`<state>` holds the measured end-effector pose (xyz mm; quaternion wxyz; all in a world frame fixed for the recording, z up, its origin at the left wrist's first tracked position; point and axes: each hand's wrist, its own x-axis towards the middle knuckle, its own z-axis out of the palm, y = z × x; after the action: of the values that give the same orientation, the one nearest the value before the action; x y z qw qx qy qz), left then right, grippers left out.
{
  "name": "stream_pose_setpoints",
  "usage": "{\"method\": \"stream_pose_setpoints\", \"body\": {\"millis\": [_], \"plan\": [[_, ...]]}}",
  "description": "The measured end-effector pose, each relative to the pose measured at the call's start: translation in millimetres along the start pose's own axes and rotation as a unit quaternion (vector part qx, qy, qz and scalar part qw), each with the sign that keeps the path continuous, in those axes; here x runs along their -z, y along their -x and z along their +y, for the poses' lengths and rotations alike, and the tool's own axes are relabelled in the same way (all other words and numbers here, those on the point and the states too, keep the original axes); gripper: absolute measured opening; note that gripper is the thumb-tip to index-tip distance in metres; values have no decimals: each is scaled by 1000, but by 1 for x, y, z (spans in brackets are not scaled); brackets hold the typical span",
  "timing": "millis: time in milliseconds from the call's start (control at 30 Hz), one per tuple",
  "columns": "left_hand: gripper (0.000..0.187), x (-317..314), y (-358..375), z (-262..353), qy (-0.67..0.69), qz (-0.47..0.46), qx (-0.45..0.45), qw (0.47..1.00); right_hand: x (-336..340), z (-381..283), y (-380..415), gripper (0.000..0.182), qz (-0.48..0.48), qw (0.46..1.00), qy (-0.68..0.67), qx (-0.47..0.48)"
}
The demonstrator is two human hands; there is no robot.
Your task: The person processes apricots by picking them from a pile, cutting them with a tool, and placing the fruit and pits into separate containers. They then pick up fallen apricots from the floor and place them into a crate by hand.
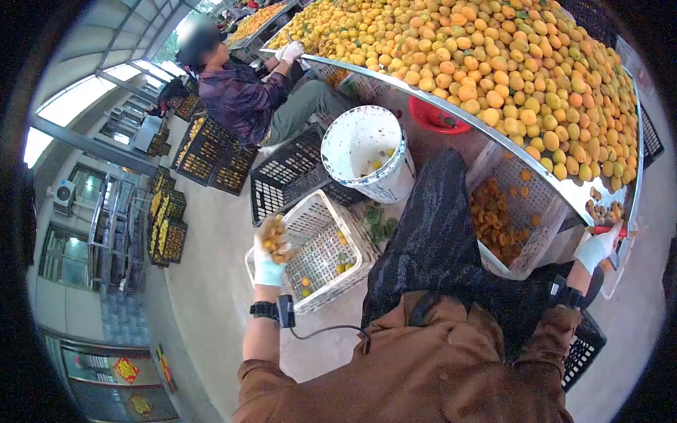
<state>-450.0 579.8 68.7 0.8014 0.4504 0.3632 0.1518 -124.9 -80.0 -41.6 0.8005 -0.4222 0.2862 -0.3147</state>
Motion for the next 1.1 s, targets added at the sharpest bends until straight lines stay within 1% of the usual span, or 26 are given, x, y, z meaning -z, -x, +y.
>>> {"method": "stream_pose_setpoints", "body": {"millis": [33, 67, 100, 133, 167, 200, 233, 267, 300, 333, 367, 400, 433, 467, 500, 567, 633, 700, 800, 867, 900, 933, 967, 1033, 1067, 1100], "plan": [[24, 13, 13, -2, 13, 63, -24, 998, 11, 9, -12, 33, -34, 999, -17, -4], [30, 60, -9, -21, 2, 109, -76, 991, 13, 12, -10, 32, -25, 999, -23, 7], [30, 111, -35, -38, 5, 103, -74, 992, 9, 10, -2, 32, -24, 999, -25, 14], [37, 158, -61, -54, -79, 154, -28, 985, 2, 6, 13, 31, 14, 999, -7, 29], [45, 183, -73, -66, -162, 201, 19, 966, -3, 2, 22, 30, 53, 998, 11, 45], [45, 187, -73, -75, -163, 192, 21, 967, 10, 17, -7, 29, 64, 996, -21, 55], [53, 189, -74, -86, -247, 170, -20, 954, 9, 16, 0, 31, 62, 994, -31, 82], [61, 191, -76, -96, -329, 146, -63, 931, 17, 20, -16, 32, 98, 989, 28, 103], [61, 208, -86, -105, -329, 138, -61, 932, 25, 24, -33, 32, 133, 980, 88, 122], [58, 237, -103, -114, -463, 197, -74, 861, 20, 19, -21, 33, 110, 986, 59, 115], [55, 254, -112, -119, -585, 252, -85, 766, 20, 15, -17, 33, 111, 985, 61, 116], [55, 251, -106, -112, -585, 252, -82, 766, 20, 13, -14, 34, 119, 984, 65, 119], [46, 242, -94, -97, -550, 262, -100, 787, 20, 14, -11, 35, 124, 982, 71, 121], [37, 236, -84, -86, -513, 274, -119, 805, 28, 15, -18, 38, 125, 978, 127, 108], [37, 241, -80, -81, -513, 280, -113, 803, 46, 26, -47, 40, 85, 985, 112, 96], [28, 254, -70, -72, -456, 252, -139, 842, 18, 7, 0, 45, 128, 983, 103, 77], [23, 249, -51, -63, -477, 277, -113, 827, 4, 0, 19, 43, 142, 982, 114, 43], [18, 258, -37, -64, -401, 226, -54, 886, 4, 6, 10, 38, 88, 987, 100, 85], [19, 315, -38, -88, -414, 204, 1, 887, 20, 28, -36, 37, 49, 989, 82, 117], [21, 320, -33, -95, -420, 204, 23, 884, 22, 31, -37, 35, -16, 990, 54, 129], [23, 324, -31, -99, -429, 201, 44, 880, 22, 29, -32, 35, -18, 990, 54, 131], [25, 361, -44, -122, -449, 196, 21, 871, 22, 23, -24, 34, -24, 976, 135, 169], [25, 370, -52, -133, -446, 194, 24, 873, 21, 17, -16, 33, -30, 954, 215, 206], [22, 381, -62, -146, -437, 167, 91, 879, 17, 8, 6, 32, -65, 950, 198, 230], [18, 381, -67, -158, -414, 170, 65, 892, 14, 1, 20, 31, -99, 946, 180, 250], [18, 370, -70, -163, -411, 166, 69, 894, 12, -9, 34, 31, -99, 944, 183, 256]]}}
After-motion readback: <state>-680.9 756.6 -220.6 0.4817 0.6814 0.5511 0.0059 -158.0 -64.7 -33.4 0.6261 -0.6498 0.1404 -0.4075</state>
